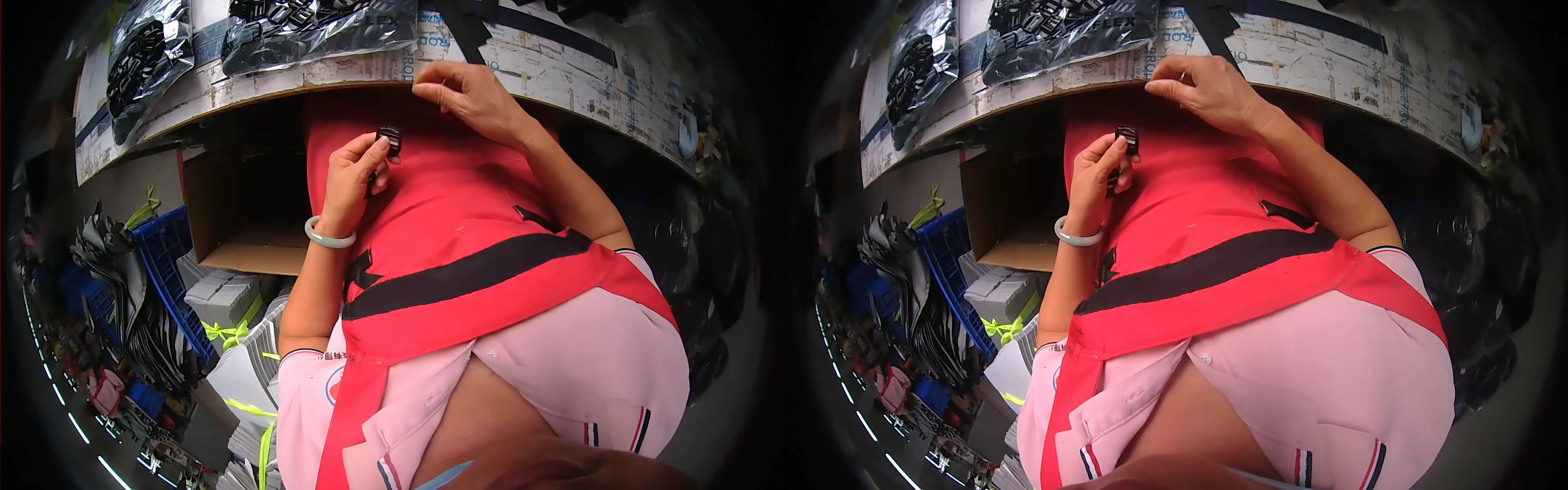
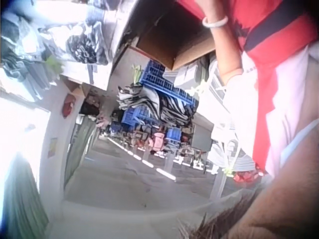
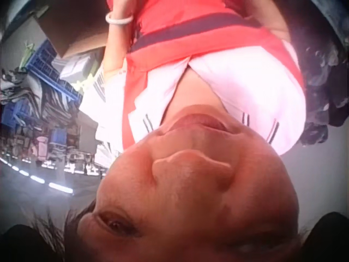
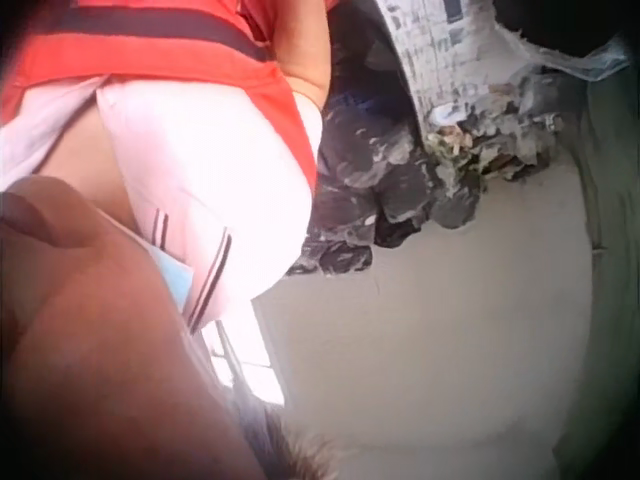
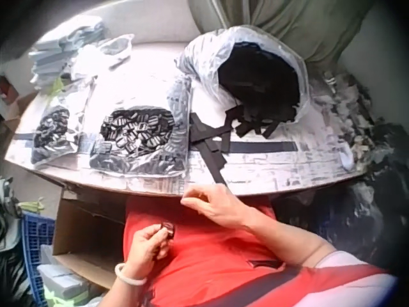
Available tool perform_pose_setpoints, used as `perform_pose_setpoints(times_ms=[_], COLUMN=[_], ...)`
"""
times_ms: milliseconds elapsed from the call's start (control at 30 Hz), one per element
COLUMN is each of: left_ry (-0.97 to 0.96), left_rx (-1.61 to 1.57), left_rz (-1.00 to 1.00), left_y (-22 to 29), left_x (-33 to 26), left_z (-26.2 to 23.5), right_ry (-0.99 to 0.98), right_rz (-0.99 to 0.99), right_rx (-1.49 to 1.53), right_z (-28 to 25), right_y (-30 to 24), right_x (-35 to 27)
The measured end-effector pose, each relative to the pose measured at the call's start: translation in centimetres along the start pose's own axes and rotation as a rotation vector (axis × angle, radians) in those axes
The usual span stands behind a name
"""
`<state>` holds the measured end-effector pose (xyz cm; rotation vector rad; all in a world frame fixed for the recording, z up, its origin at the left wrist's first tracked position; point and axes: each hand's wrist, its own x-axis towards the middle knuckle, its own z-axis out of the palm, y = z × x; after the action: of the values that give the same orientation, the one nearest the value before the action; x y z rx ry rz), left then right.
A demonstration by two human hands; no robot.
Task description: The person repeatedly picks up plastic buckles and straps, threads each strap through a buckle slot, and folds the strap by hand.
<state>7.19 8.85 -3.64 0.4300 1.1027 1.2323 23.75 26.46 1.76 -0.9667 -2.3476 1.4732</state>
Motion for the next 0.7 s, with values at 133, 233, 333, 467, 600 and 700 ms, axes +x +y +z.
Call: perform_pose_setpoints(times_ms=[133,233,333,467,600,700], left_ry=[0.007,0.07,0.0,0.214,0.215,0.191], left_rx=[-0.552,-0.632,-0.449,-0.057,0.081,0.049], left_rz=[-0.137,-0.212,-0.097,0.079,0.216,0.284], left_y=[-0.1,0.0,0.4,2.4,2.6,2.5], left_x=[1.4,2.1,2.6,2.6,3.4,3.9], left_z=[0.7,1.3,1.8,3.9,3.8,3.9], right_ry=[0.459,0.474,0.476,0.228,-0.137,-0.22], right_rz=[0.01,-0.167,-0.169,0.039,0.127,0.258], right_rx=[-0.674,-0.74,-0.51,0.079,0.434,0.554], right_z=[-5.7,-5.0,-5.0,-4.9,-0.6,0.4], right_y=[2.6,3.1,3.0,2.2,-0.1,0.1], right_x=[3.9,5.1,4.7,3.4,0.0,-0.8])
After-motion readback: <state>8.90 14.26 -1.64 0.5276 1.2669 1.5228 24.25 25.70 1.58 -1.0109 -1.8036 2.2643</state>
